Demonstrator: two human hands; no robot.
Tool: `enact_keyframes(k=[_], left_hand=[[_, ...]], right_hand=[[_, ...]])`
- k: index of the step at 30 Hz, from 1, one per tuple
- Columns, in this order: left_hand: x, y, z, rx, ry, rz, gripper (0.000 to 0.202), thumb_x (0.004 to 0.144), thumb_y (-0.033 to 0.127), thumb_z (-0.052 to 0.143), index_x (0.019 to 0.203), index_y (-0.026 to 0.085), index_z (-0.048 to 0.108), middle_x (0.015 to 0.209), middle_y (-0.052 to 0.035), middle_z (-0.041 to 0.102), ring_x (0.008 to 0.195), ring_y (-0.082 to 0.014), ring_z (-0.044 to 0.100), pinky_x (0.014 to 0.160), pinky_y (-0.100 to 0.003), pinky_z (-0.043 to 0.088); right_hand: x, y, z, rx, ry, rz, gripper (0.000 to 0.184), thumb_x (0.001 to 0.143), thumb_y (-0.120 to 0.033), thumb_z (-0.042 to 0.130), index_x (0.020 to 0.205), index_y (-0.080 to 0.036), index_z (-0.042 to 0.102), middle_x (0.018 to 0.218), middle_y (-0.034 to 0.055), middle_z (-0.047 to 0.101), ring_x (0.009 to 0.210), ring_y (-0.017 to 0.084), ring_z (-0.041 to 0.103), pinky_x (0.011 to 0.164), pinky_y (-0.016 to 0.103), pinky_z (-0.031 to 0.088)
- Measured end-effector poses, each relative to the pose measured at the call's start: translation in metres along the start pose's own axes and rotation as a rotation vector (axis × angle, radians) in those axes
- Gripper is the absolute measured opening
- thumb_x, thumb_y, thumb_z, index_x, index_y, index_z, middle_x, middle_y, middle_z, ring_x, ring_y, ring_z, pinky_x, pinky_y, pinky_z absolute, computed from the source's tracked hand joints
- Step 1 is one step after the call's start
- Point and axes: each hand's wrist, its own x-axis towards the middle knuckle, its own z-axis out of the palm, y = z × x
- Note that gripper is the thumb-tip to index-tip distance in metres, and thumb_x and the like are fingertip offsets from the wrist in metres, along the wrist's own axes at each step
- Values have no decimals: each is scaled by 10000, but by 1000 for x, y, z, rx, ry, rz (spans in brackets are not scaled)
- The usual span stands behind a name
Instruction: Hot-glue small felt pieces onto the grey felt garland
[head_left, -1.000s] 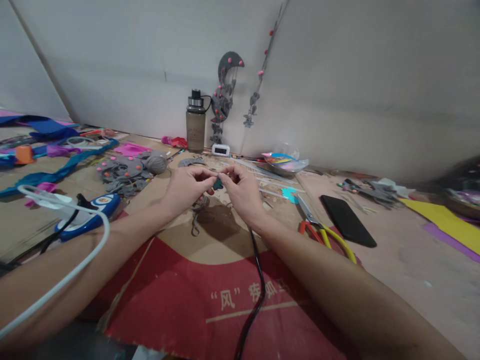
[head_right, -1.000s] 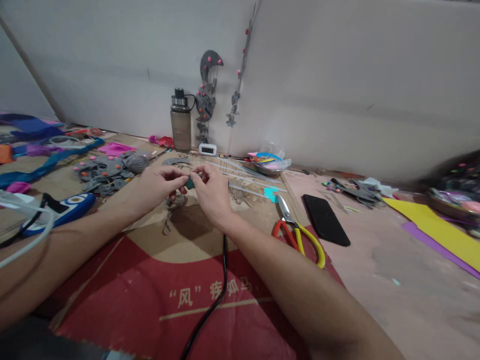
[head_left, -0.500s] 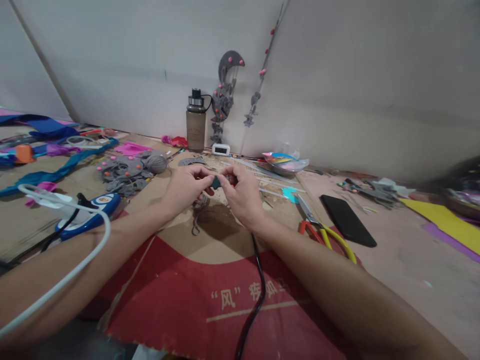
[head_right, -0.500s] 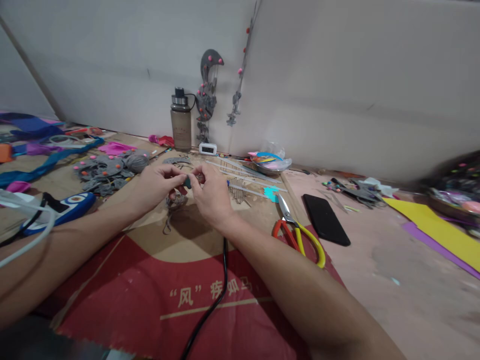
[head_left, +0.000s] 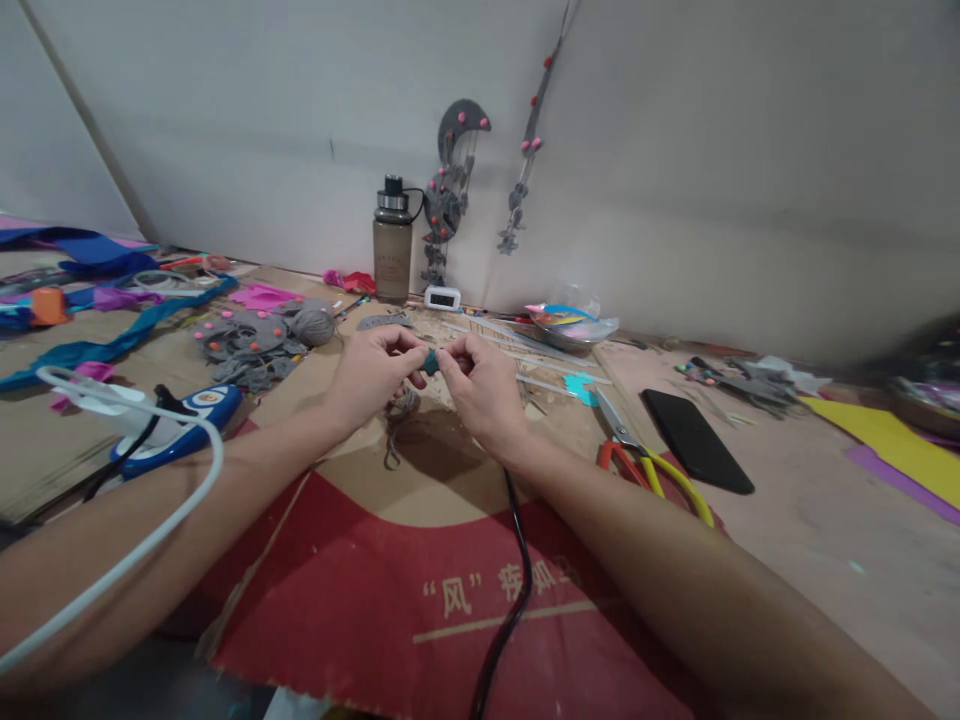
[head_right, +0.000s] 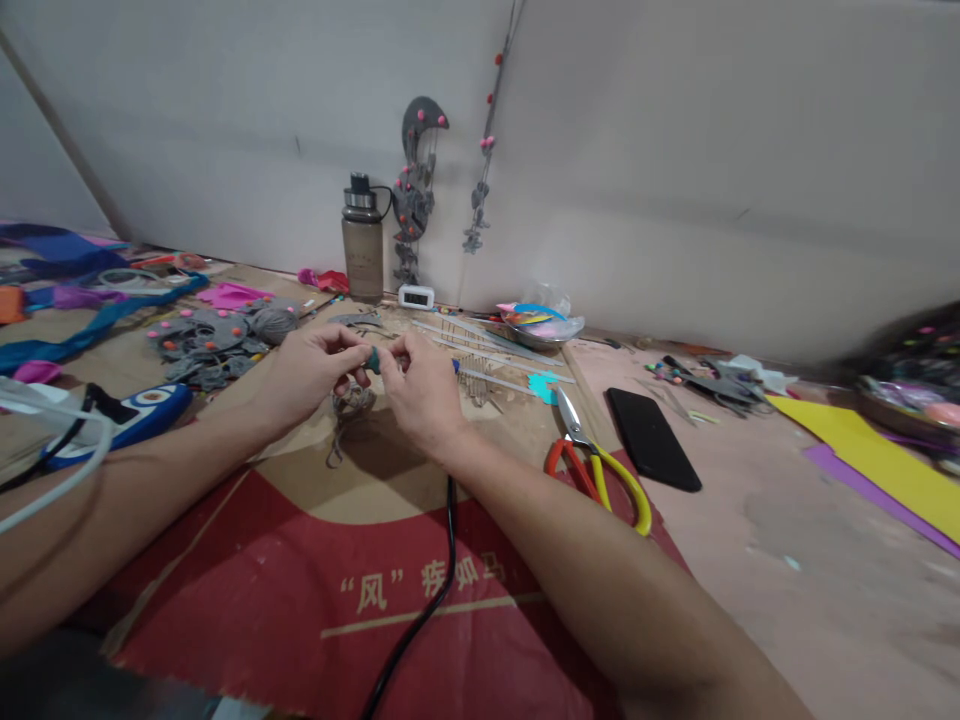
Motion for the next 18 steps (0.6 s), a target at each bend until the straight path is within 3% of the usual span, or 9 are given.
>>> enact_keyframes(k=[18], left_hand=[[2,-13,4,-146,0,1,153,745,328,610,754,176,593,543,10,572,442,-77,478,406,-181,321]], right_hand=[[0,-5,7,261,-33,215,169,772,-291,538,649,-177,554,598,-31,522,571,101,436,551,245,323]])
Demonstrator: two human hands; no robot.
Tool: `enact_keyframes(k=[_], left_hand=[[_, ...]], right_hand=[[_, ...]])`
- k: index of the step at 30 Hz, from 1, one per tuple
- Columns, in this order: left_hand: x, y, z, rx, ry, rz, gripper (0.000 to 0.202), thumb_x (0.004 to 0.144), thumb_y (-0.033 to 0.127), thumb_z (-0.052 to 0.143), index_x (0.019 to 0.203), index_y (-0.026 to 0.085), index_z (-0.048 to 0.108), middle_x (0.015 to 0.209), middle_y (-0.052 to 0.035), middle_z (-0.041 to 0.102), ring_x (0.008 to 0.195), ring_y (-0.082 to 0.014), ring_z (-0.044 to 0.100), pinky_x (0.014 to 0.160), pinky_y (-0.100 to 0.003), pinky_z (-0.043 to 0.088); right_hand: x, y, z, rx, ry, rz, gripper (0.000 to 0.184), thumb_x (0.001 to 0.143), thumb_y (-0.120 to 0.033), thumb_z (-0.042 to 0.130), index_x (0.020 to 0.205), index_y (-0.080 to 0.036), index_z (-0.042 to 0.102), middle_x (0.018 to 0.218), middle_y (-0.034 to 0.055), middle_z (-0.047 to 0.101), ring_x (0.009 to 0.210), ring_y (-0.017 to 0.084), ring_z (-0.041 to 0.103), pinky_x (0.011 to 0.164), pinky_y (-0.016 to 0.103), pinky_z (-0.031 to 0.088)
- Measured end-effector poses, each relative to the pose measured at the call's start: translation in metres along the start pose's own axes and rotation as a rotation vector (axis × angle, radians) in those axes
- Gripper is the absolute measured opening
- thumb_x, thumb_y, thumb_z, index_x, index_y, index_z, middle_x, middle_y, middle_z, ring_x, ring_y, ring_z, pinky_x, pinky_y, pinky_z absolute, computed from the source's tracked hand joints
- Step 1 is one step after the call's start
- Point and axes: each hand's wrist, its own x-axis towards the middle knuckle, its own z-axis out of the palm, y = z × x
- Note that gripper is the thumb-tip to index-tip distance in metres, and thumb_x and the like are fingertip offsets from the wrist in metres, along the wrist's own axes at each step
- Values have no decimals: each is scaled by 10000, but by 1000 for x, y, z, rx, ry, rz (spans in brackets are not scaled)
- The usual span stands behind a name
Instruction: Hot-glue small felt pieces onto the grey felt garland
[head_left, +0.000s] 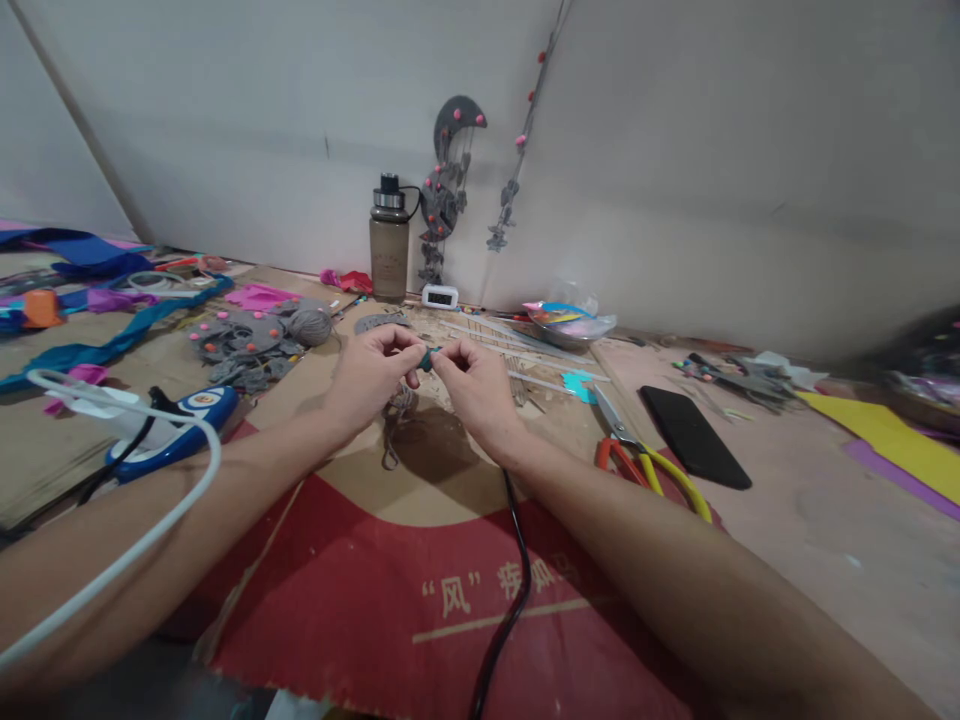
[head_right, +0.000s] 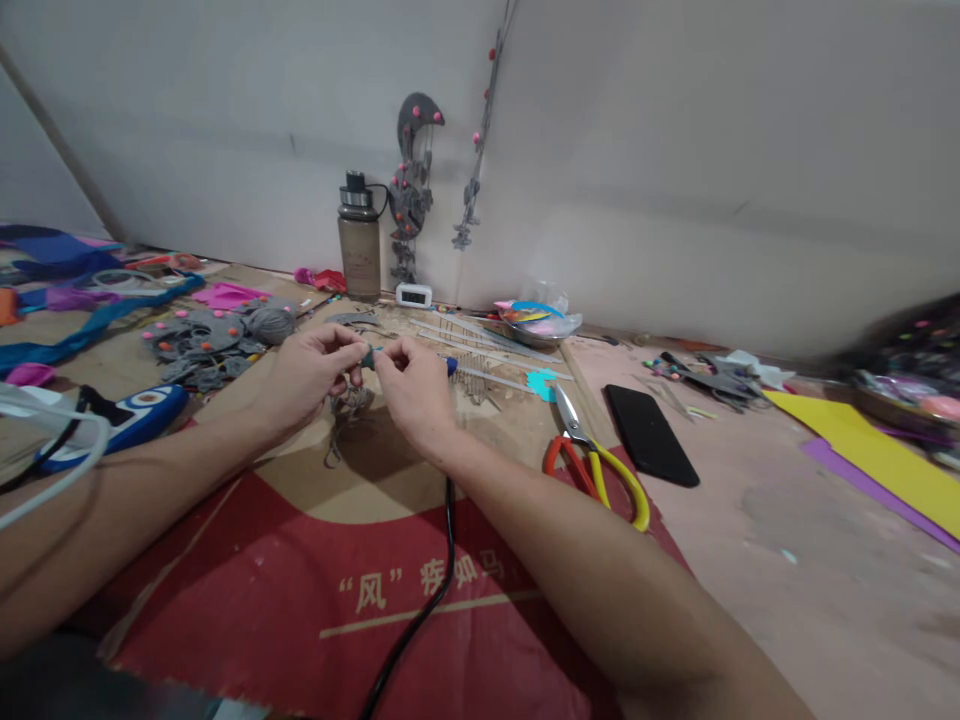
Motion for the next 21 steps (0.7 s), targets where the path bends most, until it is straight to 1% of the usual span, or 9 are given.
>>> enact_keyframes(k=[6,12,14,17,21], left_hand=[[0,0,2,-35,-9,-18,164,749,341,609,760,180,578,513,27,547,393,-64,426,380,-181,277],[-1,2,3,-82,-19,-47,169,760,336,617,792,174,578,486,36,539,378,-64,436,365,-174,298],[-1,2,4,-99,-22,-41,175,756,334,626,794,168,590,509,28,557,400,-71,474,367,-173,327],[0,1,4,-129,-12,-16,188,733,330,653,788,155,612,600,0,605,509,-103,578,392,-175,394],[-1,1,4,-119,-5,-34,244,715,338,670,867,148,656,751,-44,676,622,-131,637,455,-194,478]], right_hand=[[-1,-3,0,13,6,26,153,767,-273,536,653,-174,559,610,-28,529,587,101,444,566,243,336],[-2,-4,0,33,2,36,158,771,-276,539,658,-168,560,616,-29,539,590,98,454,579,242,339],[-1,-3,0,50,3,35,160,768,-281,544,656,-167,557,617,-29,541,588,98,456,576,243,341],[-2,-3,0,50,4,28,163,767,-285,547,654,-169,561,610,-30,545,582,98,458,573,243,342],[-3,-4,0,27,-4,28,154,770,-266,535,653,-170,564,616,-24,564,581,97,466,580,243,349]])
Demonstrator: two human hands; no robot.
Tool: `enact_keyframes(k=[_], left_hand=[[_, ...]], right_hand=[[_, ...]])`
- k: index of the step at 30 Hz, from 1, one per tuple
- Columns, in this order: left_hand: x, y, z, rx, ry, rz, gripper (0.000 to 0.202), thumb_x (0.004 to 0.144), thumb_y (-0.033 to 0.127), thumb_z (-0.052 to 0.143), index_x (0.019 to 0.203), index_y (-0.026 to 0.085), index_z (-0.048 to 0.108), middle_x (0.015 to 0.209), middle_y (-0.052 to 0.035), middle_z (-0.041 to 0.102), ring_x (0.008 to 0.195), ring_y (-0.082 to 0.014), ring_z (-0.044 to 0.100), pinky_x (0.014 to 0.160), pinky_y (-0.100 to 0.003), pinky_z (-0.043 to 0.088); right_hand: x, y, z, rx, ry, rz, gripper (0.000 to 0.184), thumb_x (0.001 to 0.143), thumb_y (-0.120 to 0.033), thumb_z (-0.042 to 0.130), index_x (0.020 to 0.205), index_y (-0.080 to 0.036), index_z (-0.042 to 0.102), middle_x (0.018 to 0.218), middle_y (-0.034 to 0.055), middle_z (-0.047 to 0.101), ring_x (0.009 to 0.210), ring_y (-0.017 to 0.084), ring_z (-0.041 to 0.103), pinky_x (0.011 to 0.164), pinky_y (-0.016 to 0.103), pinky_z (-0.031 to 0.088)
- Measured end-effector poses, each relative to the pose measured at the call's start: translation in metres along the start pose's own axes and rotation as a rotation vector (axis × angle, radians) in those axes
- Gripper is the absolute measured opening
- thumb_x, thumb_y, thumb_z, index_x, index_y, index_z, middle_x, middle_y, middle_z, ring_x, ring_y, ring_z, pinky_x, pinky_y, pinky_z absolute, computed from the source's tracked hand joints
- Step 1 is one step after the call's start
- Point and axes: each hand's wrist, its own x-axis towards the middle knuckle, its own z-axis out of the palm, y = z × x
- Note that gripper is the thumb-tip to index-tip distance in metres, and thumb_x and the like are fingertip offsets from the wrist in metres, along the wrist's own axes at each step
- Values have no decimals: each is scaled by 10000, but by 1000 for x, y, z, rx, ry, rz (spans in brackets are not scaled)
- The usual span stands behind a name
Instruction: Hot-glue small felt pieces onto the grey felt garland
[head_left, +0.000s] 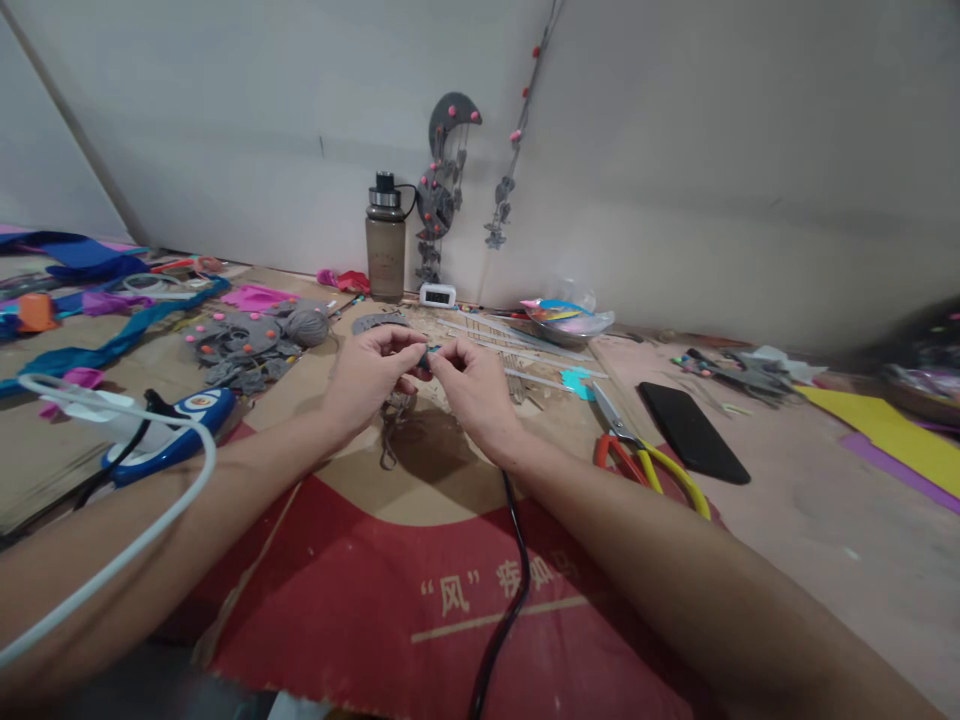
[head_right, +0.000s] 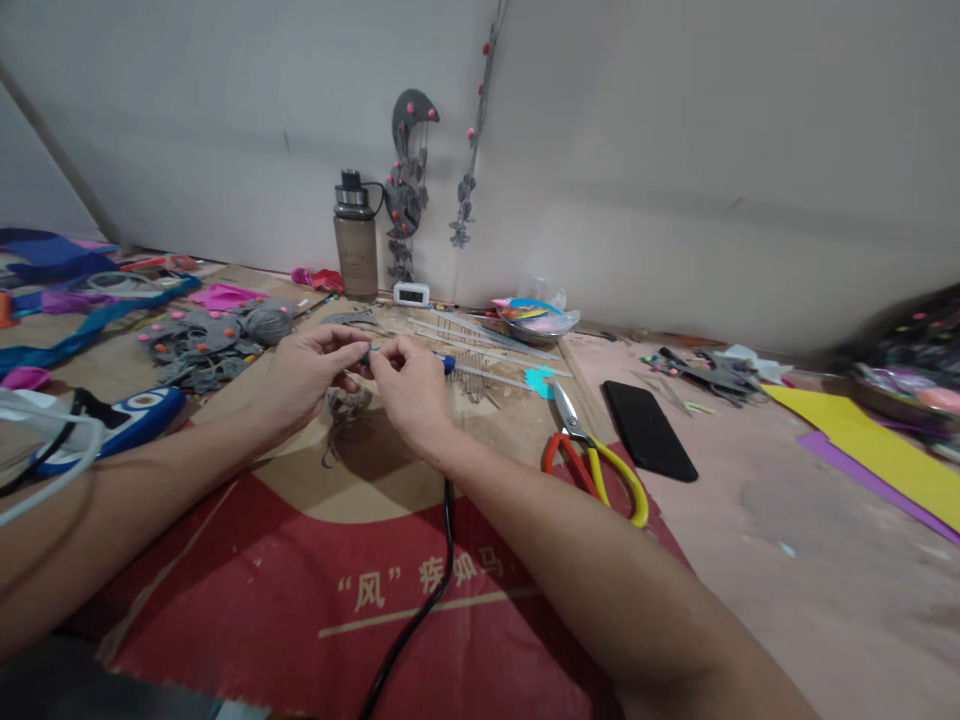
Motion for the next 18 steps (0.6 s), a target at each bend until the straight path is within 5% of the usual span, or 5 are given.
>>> enact_keyframes(k=[18], left_hand=[[-2,6,-1,81,-6,9,190,724,319,644,785,139,627,663,-32,644,567,-138,649,374,-167,385]], right_hand=[[-1,2,0,-4,-5,-6,178,784,-298,534,657,-175,555,602,-31,528,571,98,438,548,244,320]])
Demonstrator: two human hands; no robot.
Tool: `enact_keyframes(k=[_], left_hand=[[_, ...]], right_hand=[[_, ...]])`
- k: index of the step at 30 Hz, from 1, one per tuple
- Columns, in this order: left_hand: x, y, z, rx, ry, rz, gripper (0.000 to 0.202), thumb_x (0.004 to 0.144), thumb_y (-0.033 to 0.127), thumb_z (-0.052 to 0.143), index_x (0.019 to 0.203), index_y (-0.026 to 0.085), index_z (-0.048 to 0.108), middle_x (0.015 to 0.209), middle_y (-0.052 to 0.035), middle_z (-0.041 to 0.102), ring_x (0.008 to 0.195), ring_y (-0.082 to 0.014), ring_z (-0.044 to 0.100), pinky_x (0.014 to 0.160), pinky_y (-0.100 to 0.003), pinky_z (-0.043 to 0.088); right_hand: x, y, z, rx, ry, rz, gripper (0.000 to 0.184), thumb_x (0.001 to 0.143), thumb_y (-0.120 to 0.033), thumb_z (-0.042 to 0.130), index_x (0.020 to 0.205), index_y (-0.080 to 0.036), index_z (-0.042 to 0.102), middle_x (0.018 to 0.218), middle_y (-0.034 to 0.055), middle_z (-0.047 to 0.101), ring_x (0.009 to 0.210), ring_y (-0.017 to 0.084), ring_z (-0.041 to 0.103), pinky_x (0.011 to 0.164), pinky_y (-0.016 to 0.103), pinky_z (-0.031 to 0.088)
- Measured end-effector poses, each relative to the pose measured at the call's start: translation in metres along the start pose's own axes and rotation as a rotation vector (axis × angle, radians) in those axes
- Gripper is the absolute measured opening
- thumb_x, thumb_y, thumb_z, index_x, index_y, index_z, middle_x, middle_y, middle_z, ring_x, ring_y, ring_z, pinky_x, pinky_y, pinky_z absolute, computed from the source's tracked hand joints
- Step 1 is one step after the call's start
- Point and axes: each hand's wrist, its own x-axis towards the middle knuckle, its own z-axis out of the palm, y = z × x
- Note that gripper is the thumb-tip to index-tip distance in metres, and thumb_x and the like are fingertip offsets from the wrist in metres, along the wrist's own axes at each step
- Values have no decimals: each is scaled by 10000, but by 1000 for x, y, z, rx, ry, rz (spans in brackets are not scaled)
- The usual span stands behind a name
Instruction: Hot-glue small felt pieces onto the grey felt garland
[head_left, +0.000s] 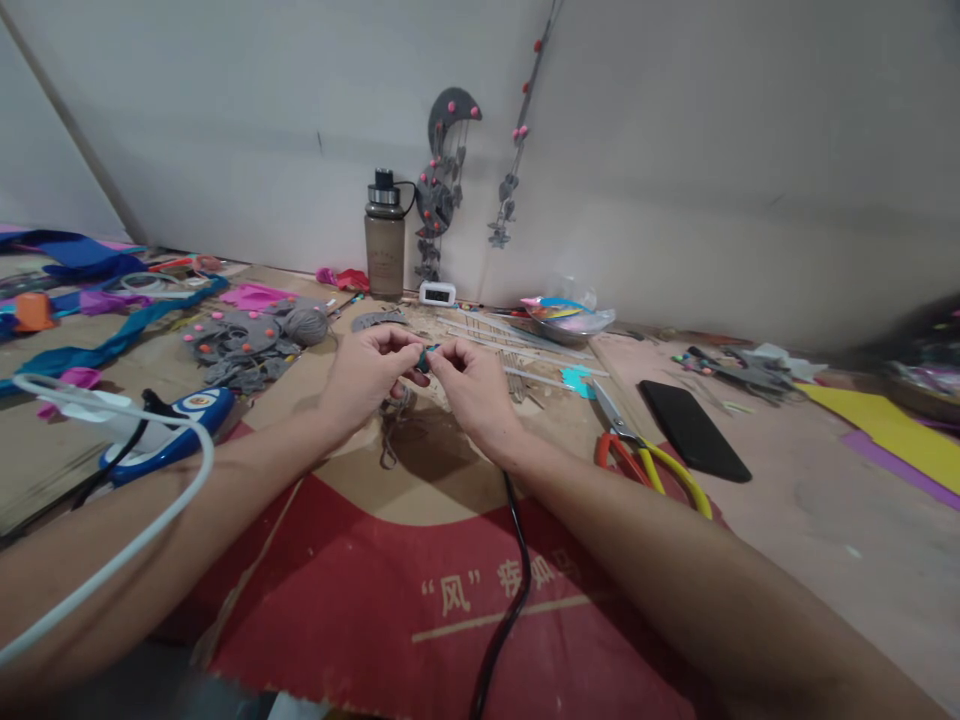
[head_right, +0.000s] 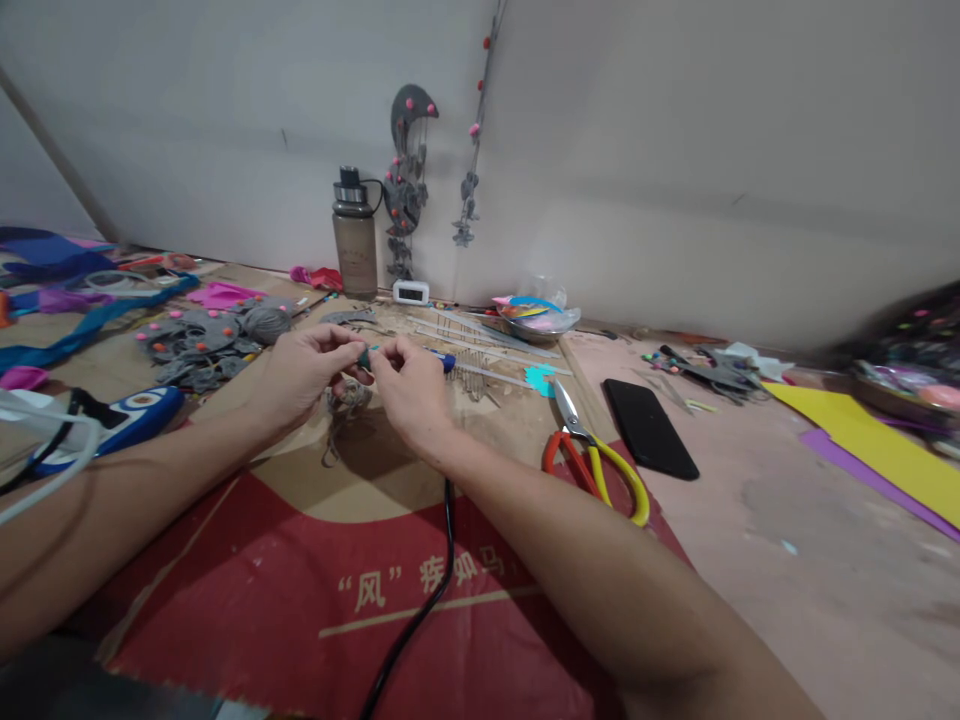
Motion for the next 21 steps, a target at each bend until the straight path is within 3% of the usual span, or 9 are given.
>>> enact_keyframes(k=[8,21], left_hand=[[2,-3,0,-47,14,-34,183,688,300,662,770,157,584,649,-9,625,533,-125,633,381,-172,364],[1,-6,3,-21,-21,-43,142,758,320,601,760,181,572,428,29,537,363,-84,481,369,-180,268]], right_hand=[[0,1,1,-14,3,-9,169,785,-290,531,660,-178,550,609,-31,534,568,98,433,547,243,318],[0,2,1,-24,8,3,171,768,-286,546,642,-171,561,604,-31,539,581,100,449,569,245,333]])
